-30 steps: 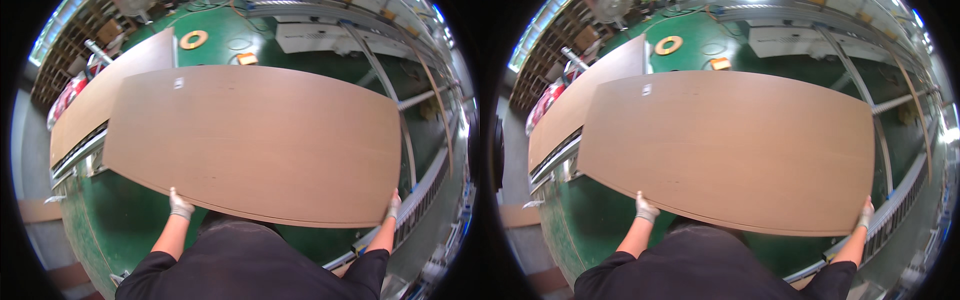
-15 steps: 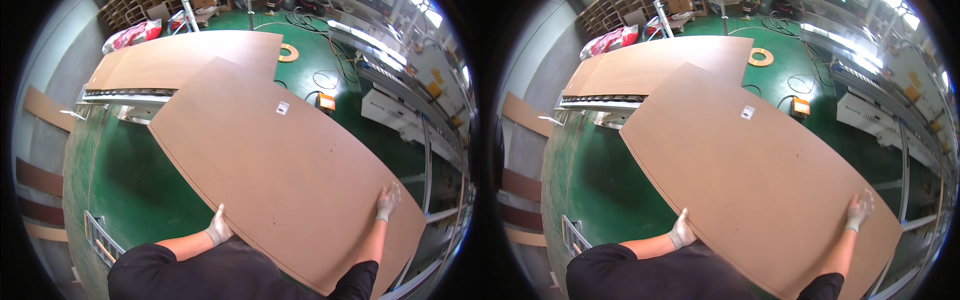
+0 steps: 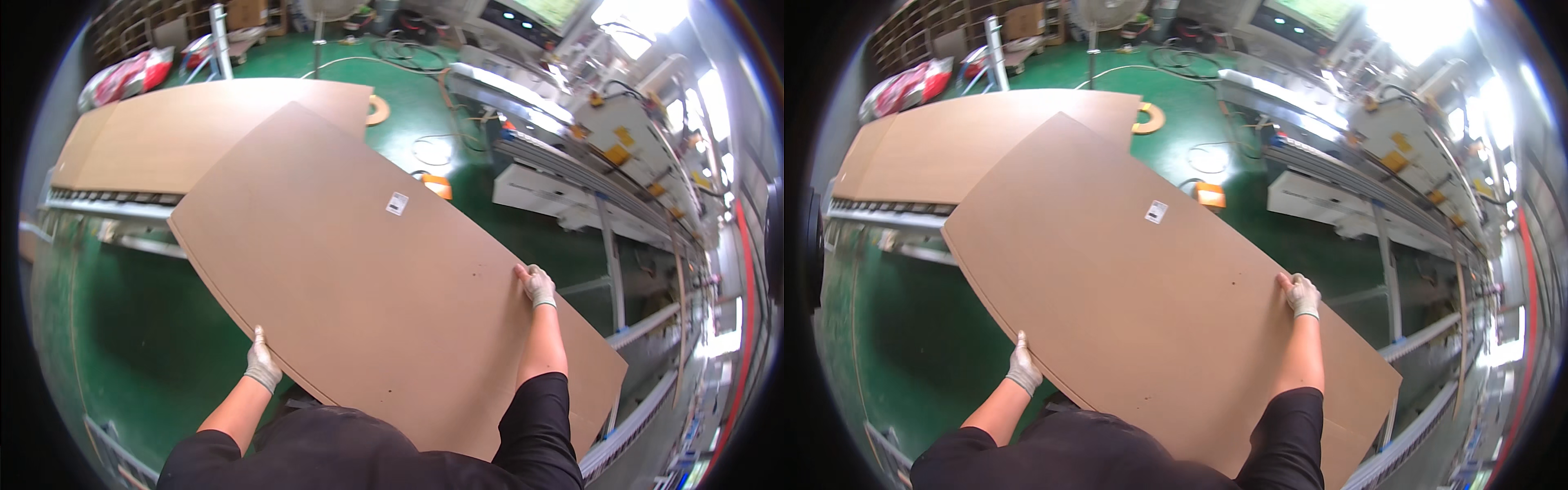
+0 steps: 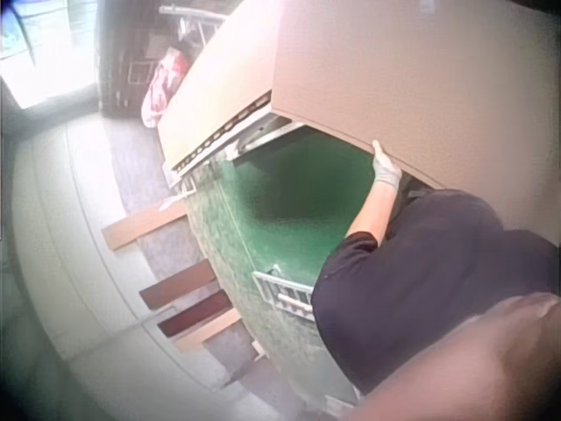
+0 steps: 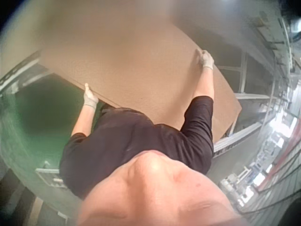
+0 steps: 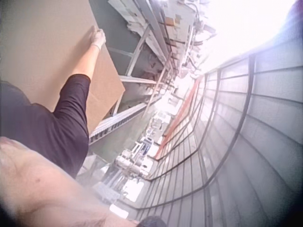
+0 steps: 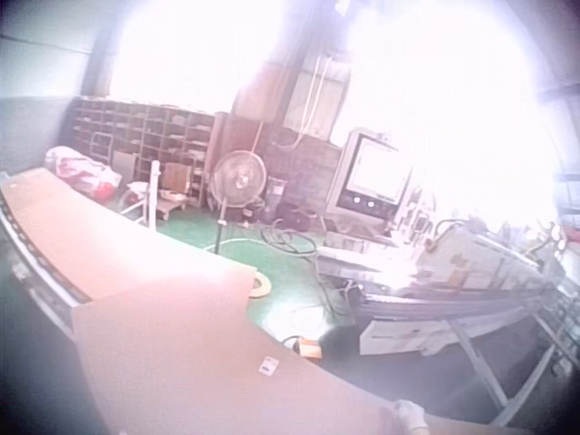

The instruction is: The person uses an air duster to clean large wooden panels and then feeds individual panels into a piece of industrial machinery by hand.

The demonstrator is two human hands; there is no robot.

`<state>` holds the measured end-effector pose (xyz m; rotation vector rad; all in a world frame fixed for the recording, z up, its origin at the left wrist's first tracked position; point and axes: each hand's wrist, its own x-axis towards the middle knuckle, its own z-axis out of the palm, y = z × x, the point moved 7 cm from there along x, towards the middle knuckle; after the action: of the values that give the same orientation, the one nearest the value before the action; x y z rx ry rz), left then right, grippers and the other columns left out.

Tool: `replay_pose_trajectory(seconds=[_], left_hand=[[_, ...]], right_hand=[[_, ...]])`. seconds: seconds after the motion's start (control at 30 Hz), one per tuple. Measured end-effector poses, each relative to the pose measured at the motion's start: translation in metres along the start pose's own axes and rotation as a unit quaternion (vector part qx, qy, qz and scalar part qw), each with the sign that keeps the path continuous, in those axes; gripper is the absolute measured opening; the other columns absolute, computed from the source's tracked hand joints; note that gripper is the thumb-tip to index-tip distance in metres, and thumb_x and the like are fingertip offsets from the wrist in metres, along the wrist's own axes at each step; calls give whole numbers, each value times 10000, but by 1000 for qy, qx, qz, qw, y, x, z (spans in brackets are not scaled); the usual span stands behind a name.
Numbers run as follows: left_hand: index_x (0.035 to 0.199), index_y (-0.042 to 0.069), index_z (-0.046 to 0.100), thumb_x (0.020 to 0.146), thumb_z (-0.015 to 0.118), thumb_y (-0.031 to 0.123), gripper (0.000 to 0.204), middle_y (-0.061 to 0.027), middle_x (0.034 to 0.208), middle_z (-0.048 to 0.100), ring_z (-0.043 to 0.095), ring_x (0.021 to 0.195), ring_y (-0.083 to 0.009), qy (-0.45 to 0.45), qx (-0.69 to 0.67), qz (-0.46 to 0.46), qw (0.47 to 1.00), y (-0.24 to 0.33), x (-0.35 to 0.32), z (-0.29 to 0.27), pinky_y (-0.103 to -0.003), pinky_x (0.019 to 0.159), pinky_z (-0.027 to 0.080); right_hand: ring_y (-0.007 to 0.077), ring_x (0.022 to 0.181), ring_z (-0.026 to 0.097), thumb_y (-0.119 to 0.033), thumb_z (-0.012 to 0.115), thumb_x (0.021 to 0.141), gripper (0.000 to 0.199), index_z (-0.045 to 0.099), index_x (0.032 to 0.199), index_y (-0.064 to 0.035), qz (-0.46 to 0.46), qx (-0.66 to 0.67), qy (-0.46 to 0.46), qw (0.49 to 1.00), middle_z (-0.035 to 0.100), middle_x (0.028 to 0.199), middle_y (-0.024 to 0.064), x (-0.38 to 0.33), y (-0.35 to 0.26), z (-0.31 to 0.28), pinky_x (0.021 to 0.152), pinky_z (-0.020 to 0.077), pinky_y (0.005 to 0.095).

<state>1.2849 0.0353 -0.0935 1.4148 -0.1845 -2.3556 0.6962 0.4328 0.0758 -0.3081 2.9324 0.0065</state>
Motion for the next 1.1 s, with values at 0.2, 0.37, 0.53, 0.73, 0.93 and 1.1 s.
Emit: replay_pose_trajectory(seconds=[0.2,0.37,0.53,0.73,0.93,1.1], left_hand=[[1412,77,511,1037,496,520,581,-115,1406,583,573,1271,-335,-18,83,-11,996,-9,24,81,-540,1074,476],[1417,63,506,1043,519,464,549,-121,1412,580,573,1270,-340,-108,126,-20,986,-51,55,183,-541,1083,466],[1415,50,499,1047,530,422,524,-138,1424,570,569,1273,-348,-147,171,-60,972,-100,89,293,-549,1082,468],[1382,2,504,1056,514,411,524,-171,1408,573,575,1268,-347,-216,267,-78,936,-169,110,437,-540,1076,484],[1396,10,494,1077,459,403,507,-172,1388,589,591,1254,-359,-243,350,-82,901,-205,141,515,-562,1063,490],[1263,-13,543,1058,529,377,441,-168,1253,637,653,1120,-332,-217,394,-44,892,-244,162,570,-521,969,558]], right_hand=[[364,1189,627,-763,489,889,724,699,1148,-120,92,4,31,995,699,1219,159,-26,87,-50,997,483,471],[355,1258,596,-776,494,878,791,659,1307,-131,178,19,36,983,655,1324,164,-32,204,-59,1054,466,456],[365,1265,595,-766,488,888,773,649,1332,-153,256,57,43,964,661,1320,159,-22,299,-51,1065,463,455],[400,1227,607,-730,463,917,756,662,1278,-96,338,88,51,936,658,1288,214,-14,408,-27,1025,486,492],[407,1124,661,-724,441,931,733,709,1158,-80,388,53,63,918,712,1142,226,-5,425,-13,952,529,496],[377,1359,503,-674,454,954,751,565,1397,-77,403,-69,221,885,553,1450,199,-20,427,-1,1120,384,539]])
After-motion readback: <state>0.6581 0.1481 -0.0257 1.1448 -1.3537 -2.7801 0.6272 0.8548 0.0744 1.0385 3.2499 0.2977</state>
